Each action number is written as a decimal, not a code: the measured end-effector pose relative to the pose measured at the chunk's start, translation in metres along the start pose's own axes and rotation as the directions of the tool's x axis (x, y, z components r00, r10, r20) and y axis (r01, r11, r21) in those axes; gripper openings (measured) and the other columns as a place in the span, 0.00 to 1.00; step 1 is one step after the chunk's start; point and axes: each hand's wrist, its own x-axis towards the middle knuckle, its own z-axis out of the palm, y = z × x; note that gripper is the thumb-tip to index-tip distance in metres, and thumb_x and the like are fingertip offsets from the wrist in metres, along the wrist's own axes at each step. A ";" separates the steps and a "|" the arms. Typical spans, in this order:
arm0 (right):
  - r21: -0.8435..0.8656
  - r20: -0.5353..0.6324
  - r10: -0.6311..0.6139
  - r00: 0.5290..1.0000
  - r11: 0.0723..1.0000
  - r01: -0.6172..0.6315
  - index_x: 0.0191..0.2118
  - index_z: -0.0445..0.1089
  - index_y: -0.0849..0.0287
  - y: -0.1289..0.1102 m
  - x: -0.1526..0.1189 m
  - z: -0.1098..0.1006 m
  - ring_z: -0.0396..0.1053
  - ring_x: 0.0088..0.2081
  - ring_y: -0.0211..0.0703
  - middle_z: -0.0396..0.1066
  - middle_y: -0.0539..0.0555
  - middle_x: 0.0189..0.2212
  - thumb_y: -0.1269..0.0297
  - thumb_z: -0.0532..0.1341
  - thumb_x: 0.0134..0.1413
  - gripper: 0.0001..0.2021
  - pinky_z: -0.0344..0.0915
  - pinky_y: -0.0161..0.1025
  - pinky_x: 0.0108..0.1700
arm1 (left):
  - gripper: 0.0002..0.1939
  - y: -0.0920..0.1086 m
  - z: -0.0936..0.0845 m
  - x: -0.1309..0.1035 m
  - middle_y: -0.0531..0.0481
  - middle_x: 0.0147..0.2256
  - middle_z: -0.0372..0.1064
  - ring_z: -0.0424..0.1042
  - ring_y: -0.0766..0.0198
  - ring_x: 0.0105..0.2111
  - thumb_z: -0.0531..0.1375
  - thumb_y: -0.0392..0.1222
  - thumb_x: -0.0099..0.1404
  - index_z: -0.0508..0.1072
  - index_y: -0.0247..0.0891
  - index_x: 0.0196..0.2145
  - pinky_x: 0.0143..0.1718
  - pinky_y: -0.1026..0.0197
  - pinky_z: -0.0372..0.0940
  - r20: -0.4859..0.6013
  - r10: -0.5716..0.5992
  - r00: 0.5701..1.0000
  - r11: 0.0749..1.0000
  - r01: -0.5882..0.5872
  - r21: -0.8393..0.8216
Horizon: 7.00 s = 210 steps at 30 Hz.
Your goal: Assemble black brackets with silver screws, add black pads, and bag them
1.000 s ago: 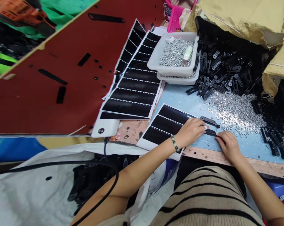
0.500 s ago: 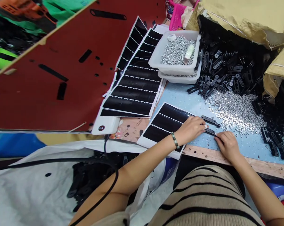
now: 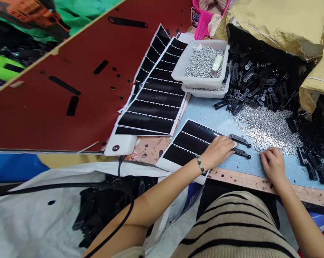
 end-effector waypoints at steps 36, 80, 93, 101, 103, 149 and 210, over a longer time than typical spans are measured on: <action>-0.151 -0.212 0.299 0.931 0.931 -0.333 0.43 0.69 0.62 0.090 0.122 -0.009 0.67 0.41 0.47 0.71 0.61 0.39 0.69 0.49 0.62 0.12 0.60 0.42 0.43 | 0.13 -0.039 -0.017 0.124 0.35 0.40 0.70 0.68 0.44 0.44 0.56 0.34 0.62 0.68 0.31 0.45 0.43 0.45 0.61 -0.158 -0.311 0.937 0.932 0.333 0.140; 0.209 0.089 -0.042 0.995 0.978 0.023 0.40 0.70 0.57 -0.016 0.069 0.016 0.66 0.39 0.46 0.68 0.57 0.37 0.64 0.54 0.62 0.08 0.65 0.44 0.41 | 0.09 -0.016 -0.033 0.063 0.53 0.28 0.69 0.70 0.61 0.28 0.54 0.45 0.67 0.68 0.38 0.40 0.31 0.62 0.62 -0.112 -0.314 0.943 0.918 0.271 -0.290; 0.125 0.073 -0.070 0.995 0.990 0.061 0.45 0.70 0.58 -0.017 0.043 0.026 0.64 0.41 0.48 0.67 0.58 0.39 0.68 0.53 0.61 0.11 0.64 0.46 0.42 | 0.10 -0.022 -0.015 0.059 0.48 0.41 0.65 0.67 0.60 0.44 0.53 0.39 0.67 0.69 0.38 0.44 0.48 0.56 0.63 -0.096 -0.193 0.977 0.899 0.136 -0.417; 0.283 0.030 0.014 0.999 0.959 -0.022 0.47 0.66 0.55 -0.008 0.038 0.017 0.65 0.44 0.48 0.70 0.57 0.42 0.64 0.54 0.61 0.10 0.63 0.48 0.47 | 0.07 -0.014 0.004 0.071 0.48 0.38 0.67 0.65 0.58 0.42 0.57 0.37 0.65 0.72 0.38 0.40 0.47 0.56 0.62 0.046 0.021 0.999 0.964 -0.008 -0.265; 0.263 0.062 0.006 0.998 0.965 -0.022 0.48 0.65 0.56 -0.010 0.039 0.019 0.65 0.45 0.49 0.71 0.57 0.43 0.63 0.54 0.61 0.11 0.63 0.49 0.47 | 0.06 -0.014 0.003 0.072 0.47 0.38 0.68 0.66 0.58 0.42 0.56 0.37 0.65 0.72 0.38 0.38 0.46 0.55 0.62 0.067 0.017 0.998 0.973 -0.001 -0.230; 0.275 0.017 -0.164 0.986 0.949 0.153 0.52 0.64 0.55 0.022 0.118 0.007 0.65 0.50 0.44 0.69 0.56 0.48 0.69 0.54 0.59 0.15 0.63 0.43 0.52 | 0.16 -0.013 -0.028 0.105 0.40 0.47 0.68 0.66 0.50 0.50 0.55 0.33 0.62 0.65 0.37 0.49 0.54 0.44 0.57 -0.056 -0.095 0.994 0.995 0.094 -0.015; 0.239 0.079 -0.082 0.993 0.969 0.061 0.42 0.67 0.56 -0.002 0.042 0.016 0.64 0.41 0.46 0.70 0.55 0.37 0.66 0.55 0.60 0.07 0.61 0.44 0.44 | 0.05 -0.012 0.003 0.067 0.48 0.38 0.68 0.65 0.58 0.42 0.58 0.35 0.64 0.72 0.37 0.38 0.46 0.56 0.62 0.083 -0.023 0.996 0.975 0.041 -0.220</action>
